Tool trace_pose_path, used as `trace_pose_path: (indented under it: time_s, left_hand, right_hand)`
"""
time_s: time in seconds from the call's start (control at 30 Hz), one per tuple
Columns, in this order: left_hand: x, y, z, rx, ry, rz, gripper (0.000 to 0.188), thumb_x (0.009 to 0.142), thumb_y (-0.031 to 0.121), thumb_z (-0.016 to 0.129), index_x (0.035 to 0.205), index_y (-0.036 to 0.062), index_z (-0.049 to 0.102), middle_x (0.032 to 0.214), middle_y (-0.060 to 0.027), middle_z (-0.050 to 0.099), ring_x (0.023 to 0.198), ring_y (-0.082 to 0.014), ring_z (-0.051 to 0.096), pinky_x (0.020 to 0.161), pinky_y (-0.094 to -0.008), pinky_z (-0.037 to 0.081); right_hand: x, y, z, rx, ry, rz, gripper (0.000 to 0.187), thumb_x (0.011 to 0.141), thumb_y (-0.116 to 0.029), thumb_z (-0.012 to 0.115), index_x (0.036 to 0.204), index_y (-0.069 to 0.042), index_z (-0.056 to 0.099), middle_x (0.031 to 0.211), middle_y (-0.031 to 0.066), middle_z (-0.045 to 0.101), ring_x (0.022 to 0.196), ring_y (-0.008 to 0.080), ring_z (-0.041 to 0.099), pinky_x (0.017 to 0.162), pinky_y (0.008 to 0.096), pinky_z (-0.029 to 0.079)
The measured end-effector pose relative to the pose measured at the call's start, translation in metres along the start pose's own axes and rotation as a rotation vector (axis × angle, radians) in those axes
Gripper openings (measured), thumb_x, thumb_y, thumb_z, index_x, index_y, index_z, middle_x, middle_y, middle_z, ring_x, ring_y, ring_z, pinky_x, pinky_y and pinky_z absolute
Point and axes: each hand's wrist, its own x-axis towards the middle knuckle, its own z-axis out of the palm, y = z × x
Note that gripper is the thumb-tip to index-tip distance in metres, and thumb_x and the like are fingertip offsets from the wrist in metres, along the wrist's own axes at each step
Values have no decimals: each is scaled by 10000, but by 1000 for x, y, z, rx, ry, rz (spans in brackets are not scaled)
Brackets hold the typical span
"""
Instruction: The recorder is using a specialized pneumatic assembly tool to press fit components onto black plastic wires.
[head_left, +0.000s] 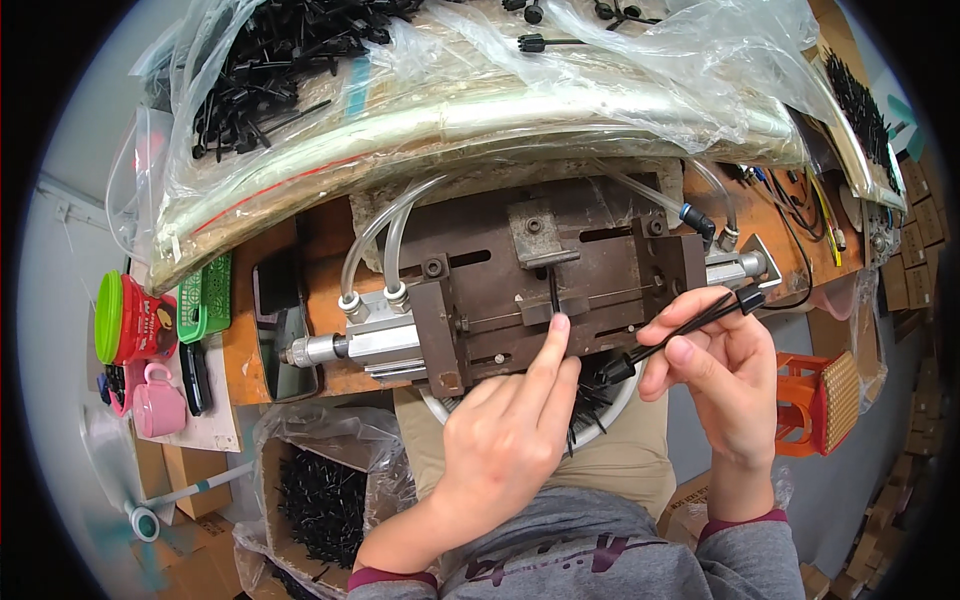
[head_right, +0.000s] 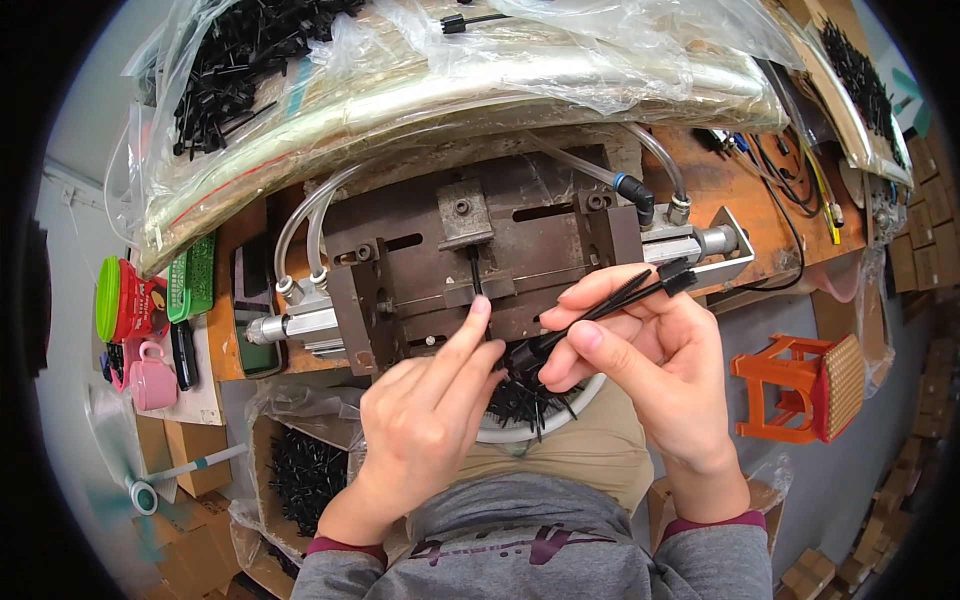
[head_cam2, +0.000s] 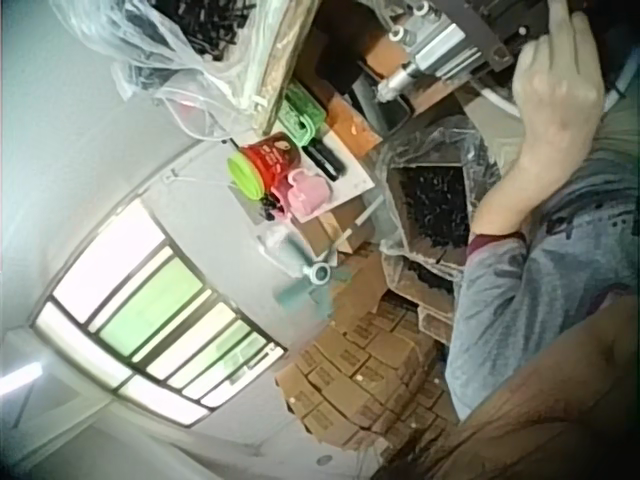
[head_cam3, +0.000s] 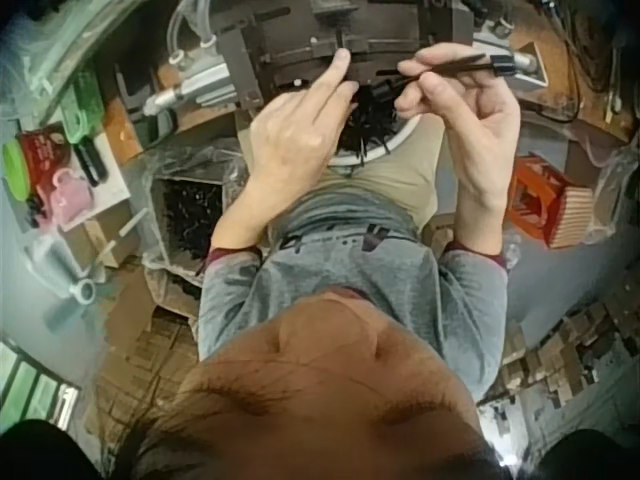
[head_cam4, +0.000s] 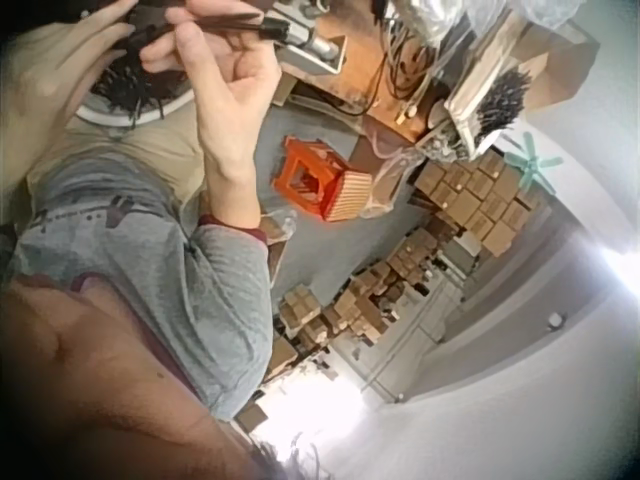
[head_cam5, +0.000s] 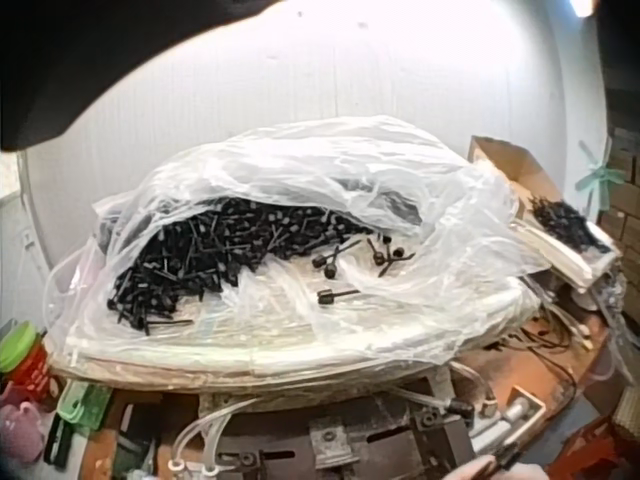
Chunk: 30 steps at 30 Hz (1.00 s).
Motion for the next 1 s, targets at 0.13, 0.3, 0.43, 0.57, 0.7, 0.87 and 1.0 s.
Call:
trace_pose_path:
  time_s: [0.13, 0.3, 0.43, 0.57, 0.7, 0.87, 1.0]
  left_hand:
    - [5, -1, -4, 5, -34, -10, 297, 714, 74, 809, 992, 16, 723, 1234, -143, 694, 689, -169, 683, 597, -272, 503]
    - [7, 3, -14, -248, 96, 91, 358, 720, 76, 815, 1063, 12, 733, 1206, -159, 705, 757, -212, 709, 637, -292, 554]
    - [-3, 14, -23, -399, 79, 186, 400, 712, 13, 818, 1102, 5, 730, 1041, -118, 716, 801, -223, 714, 693, -304, 605]
    - [-5, 13, -22, -348, 59, 58, 404, 713, -27, 815, 1105, -5, 725, 1033, -113, 687, 825, -230, 703, 683, -313, 591]
    - [-8, 7, -8, -145, 25, -20, 368, 731, -19, 796, 1091, -14, 718, 1167, -156, 669, 840, -241, 687, 684, -314, 568]
    - [-7, 6, 1, 102, -61, 58, 283, 790, 72, 751, 1052, -27, 709, 1328, -212, 623, 727, -164, 660, 614, -275, 527]
    - [5, 4, -7, 106, -123, 44, 252, 816, 109, 735, 1036, -12, 712, 1329, -217, 625, 622, -128, 626, 567, -260, 489]
  right_hand:
    - [-1, -2, -11, -50, -28, 9, 170, 910, 55, 657, 1075, 65, 617, 891, 170, 726, 671, 202, 717, 614, 286, 588]
    - [-1, 3, -12, -24, -56, 94, 160, 884, 77, 681, 1033, 77, 624, 851, 160, 724, 612, 190, 702, 565, 276, 575]
    - [-1, 6, -6, -28, -134, 150, 149, 914, 54, 662, 1059, 80, 644, 849, 151, 723, 615, 163, 689, 583, 259, 561]
    - [4, 7, -9, -87, -84, -41, 198, 950, 26, 622, 1135, 84, 661, 949, 184, 713, 689, 170, 697, 629, 273, 562]
    - [4, 10, -16, -209, -119, -224, 342, 1002, -166, 601, 1215, 100, 623, 1183, 253, 652, 853, 222, 711, 756, 324, 573]
    - [1, 12, -16, -23, -210, -220, 808, 1033, -567, 273, 1379, 137, 466, 1307, 288, 580, 1138, 325, 647, 989, 410, 495]
    - [-2, 3, -8, 33, -187, -161, 760, 1028, -538, 315, 1363, 126, 476, 1331, 289, 568, 1170, 337, 637, 1008, 416, 486]
